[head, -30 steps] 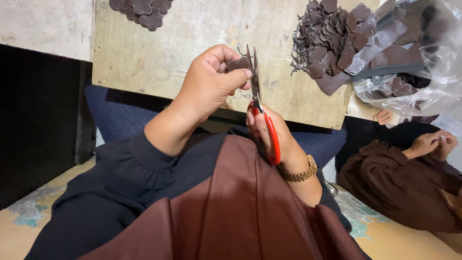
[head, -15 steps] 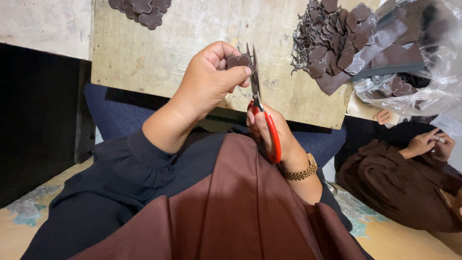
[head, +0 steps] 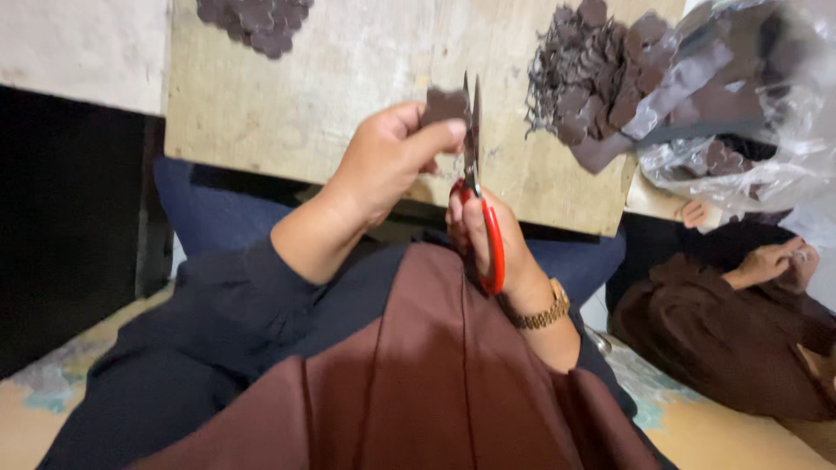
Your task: The person uses red-handled scissors to trim the edges of small dark brown flower-shaped pieces of material. They pick up each piece, trim it, and place it on a wooden board, repeating the process throughout the clip.
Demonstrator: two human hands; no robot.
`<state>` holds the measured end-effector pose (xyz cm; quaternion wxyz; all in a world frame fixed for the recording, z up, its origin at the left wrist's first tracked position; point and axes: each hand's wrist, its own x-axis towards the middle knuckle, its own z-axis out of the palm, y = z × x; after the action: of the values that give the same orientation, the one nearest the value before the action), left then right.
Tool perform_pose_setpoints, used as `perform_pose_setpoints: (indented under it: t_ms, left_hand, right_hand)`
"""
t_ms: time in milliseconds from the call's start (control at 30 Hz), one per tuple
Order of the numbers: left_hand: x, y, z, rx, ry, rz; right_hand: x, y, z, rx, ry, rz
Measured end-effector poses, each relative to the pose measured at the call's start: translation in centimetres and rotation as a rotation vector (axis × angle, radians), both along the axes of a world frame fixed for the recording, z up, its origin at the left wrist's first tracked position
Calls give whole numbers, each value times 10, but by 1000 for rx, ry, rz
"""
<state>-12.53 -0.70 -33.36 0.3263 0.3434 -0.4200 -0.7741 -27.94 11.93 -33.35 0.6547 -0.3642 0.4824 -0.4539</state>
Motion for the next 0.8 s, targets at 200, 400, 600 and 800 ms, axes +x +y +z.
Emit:
perform_pose_setpoints:
  t_ms: [200,400,600,800]
  left_hand:
    - [1,2,2,-122,-27,45]
    - [3,5,7,-240,-46,19]
    - [3,6,8,-229,-67,25]
    - [5,6,9,-216,-70,20]
  right_hand:
    - [-2,2,-1,-9,-8,15]
    - [-5,2,-2,-25,-29,65]
    - [-6,3,-7,-20,-79,44]
    - [-3,1,-2,-8,-56,30]
